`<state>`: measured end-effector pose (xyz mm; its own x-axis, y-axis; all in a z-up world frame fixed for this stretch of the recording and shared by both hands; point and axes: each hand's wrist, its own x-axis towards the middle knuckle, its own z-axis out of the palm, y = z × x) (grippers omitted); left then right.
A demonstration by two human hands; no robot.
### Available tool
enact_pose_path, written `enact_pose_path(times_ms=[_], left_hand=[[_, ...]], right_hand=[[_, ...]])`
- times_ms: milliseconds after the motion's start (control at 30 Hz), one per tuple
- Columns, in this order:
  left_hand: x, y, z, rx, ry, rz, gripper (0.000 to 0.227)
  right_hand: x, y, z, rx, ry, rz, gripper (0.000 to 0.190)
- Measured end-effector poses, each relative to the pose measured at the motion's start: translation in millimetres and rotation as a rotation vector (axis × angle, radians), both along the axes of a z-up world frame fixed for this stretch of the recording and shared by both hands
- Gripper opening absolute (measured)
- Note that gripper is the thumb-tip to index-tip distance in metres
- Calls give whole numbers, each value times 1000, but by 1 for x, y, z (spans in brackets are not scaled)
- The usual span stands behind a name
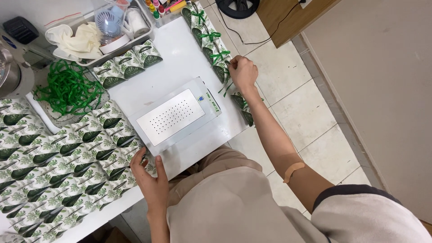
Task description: Tie decorative green ribbons around small patterned paper gift boxes at a workshop station.
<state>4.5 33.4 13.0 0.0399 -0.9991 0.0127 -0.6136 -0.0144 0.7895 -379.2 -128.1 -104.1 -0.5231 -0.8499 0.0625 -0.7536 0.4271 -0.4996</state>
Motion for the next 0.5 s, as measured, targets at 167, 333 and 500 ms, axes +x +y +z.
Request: enact_pose_path(times_ms=[167, 333, 500], left_hand=[[2, 3, -4, 22, -8, 12, 44], [-1, 4, 0, -4, 20, -7, 45], [-9, 4, -3, -19, 17, -45, 44]], right_hand=[[-5, 10, 30, -62, -48, -27, 20], [-20, 43, 44, -188, -52, -27, 16], [20, 69, 58, 96, 210, 437, 32]])
